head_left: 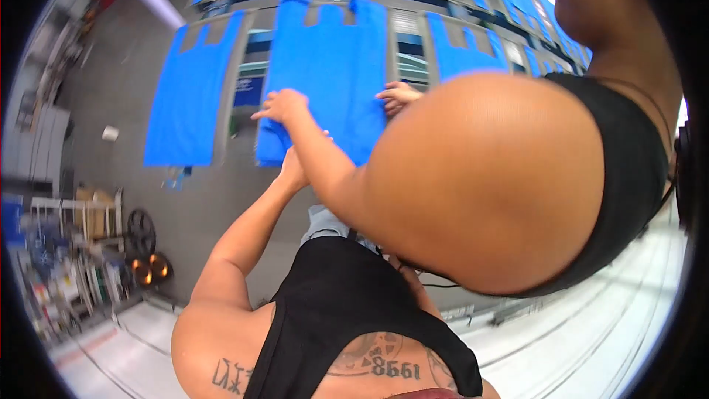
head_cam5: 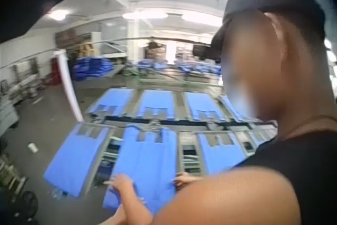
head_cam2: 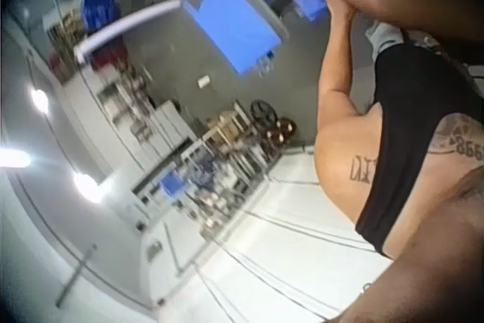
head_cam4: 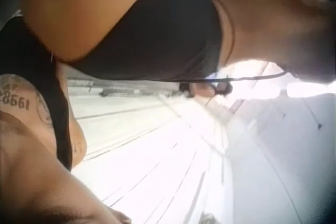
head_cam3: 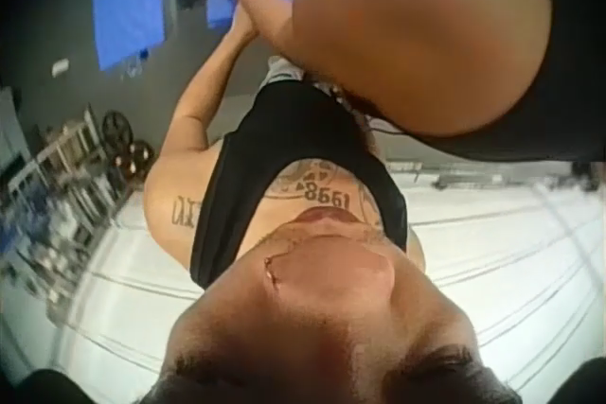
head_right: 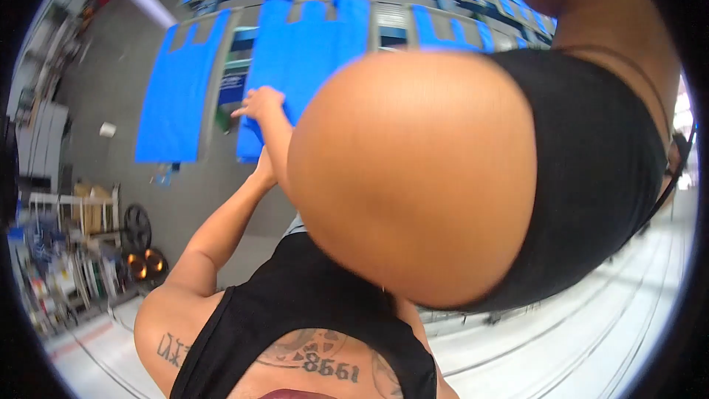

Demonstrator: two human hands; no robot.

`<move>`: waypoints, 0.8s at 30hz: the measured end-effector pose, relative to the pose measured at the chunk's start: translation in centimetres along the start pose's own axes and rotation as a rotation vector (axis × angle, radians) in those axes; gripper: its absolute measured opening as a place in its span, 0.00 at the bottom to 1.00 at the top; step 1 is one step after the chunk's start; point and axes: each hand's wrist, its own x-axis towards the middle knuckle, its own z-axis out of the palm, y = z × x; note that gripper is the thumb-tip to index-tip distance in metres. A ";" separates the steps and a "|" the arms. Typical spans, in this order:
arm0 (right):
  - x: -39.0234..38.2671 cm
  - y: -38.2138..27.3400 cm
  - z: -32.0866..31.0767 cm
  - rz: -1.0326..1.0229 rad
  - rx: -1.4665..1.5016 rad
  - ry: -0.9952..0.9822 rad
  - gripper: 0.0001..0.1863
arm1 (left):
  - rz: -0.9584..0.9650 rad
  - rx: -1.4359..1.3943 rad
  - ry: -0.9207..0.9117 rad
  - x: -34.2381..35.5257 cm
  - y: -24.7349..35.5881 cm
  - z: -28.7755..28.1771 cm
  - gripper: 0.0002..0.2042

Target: Transferring printed blue bags from the screen printing station to a drying conveyor rack.

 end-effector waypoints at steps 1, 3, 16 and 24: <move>0.6 0.5 -4.3 0.011 0.020 0.110 0.19 | 0.080 -0.025 -0.028 2.9 3.7 2.8 0.21; 0.0 3.4 -4.0 -0.014 -0.148 -0.060 0.18 | 0.075 0.202 0.229 0.4 3.6 0.5 0.20; -7.5 3.1 1.3 0.391 0.293 0.103 0.21 | -0.467 0.016 -0.678 -21.1 0.3 9.7 0.20; -11.6 5.1 -1.8 0.413 0.202 0.454 0.26 | 0.095 -0.199 -1.134 -13.7 18.7 15.8 0.24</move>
